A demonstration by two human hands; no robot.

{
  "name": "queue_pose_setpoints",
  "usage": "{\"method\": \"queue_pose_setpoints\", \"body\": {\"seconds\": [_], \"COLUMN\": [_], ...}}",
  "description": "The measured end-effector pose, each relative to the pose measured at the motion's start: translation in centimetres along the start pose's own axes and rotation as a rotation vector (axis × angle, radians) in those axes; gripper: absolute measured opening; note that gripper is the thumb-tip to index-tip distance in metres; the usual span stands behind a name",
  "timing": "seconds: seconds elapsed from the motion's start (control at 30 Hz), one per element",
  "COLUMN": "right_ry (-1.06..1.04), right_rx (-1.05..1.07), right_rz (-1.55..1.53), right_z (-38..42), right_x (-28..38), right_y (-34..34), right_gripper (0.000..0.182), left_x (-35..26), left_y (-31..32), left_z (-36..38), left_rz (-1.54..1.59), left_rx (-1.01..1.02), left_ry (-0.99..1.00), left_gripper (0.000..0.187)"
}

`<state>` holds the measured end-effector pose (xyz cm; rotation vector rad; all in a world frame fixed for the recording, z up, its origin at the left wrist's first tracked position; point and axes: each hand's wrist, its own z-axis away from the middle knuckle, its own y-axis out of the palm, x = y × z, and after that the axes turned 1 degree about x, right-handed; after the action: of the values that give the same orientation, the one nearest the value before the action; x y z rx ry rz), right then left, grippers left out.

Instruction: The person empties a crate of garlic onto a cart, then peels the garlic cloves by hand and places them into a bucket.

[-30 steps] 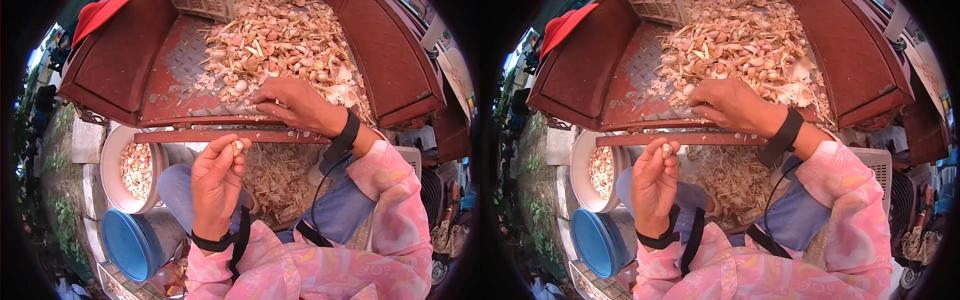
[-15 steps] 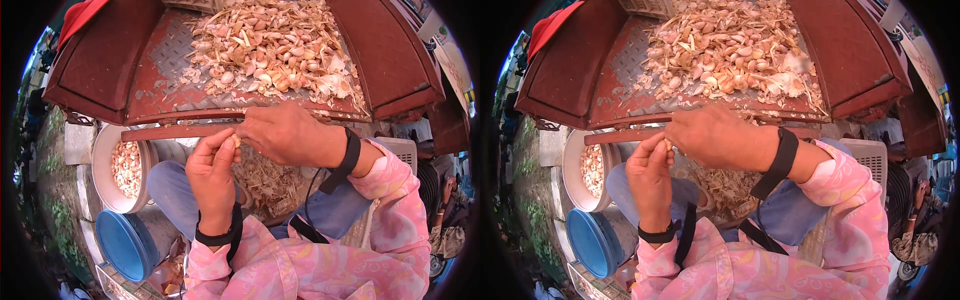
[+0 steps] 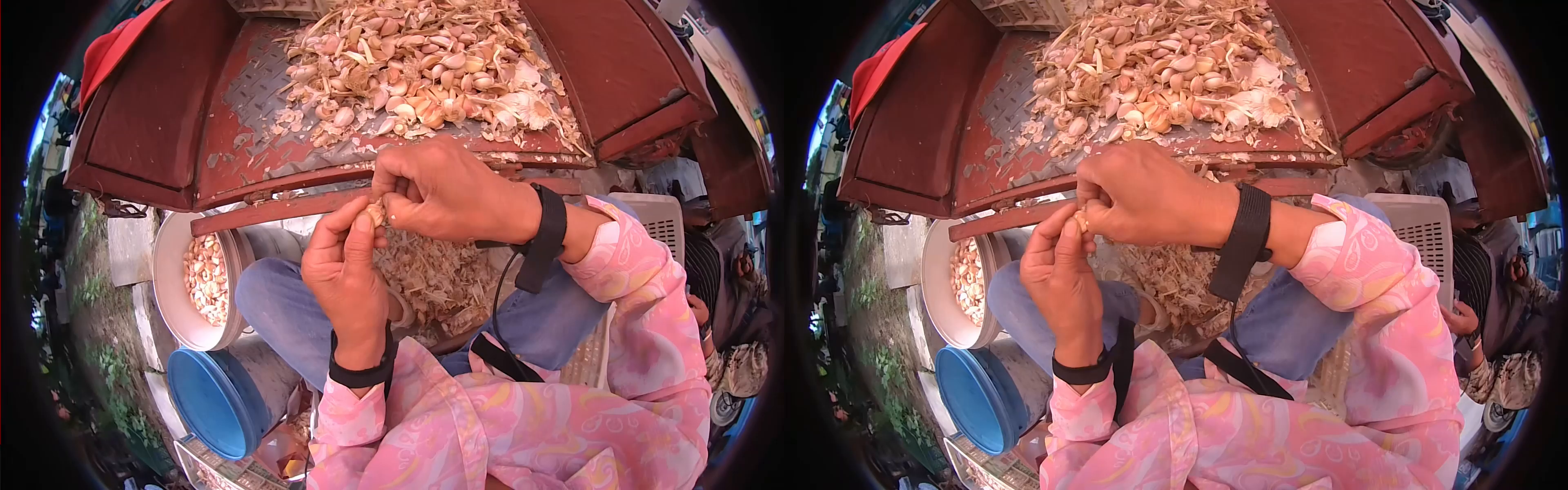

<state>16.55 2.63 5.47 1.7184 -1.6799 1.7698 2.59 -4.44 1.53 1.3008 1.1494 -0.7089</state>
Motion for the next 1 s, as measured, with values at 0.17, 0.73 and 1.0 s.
{"method": "queue_pose_setpoints", "body": {"seconds": [0.17, 0.73, 1.0], "right_ry": [0.105, 0.084, 0.125], "right_rx": [0.034, 0.025, -0.032], "right_rz": [0.032, 0.558, 0.609], "right_z": [0.3, -2.3, -2.0], "right_x": [-0.4, -6.4, -7.4], "right_y": [-0.5, -2.9, -4.9], "right_gripper": [0.015, 0.012, 0.012], "left_x": [0.0, -2.4, 4.5], "left_y": [-1.0, -2.9, 2.5], "left_z": [-0.4, -8.5, -12.3], "left_rz": [0.288, -0.998, -1.346], "left_rx": [0.022, 0.227, 0.439], "left_ry": [-0.229, 0.325, 0.507], "left_gripper": [0.02, 0.026, 0.019]}}
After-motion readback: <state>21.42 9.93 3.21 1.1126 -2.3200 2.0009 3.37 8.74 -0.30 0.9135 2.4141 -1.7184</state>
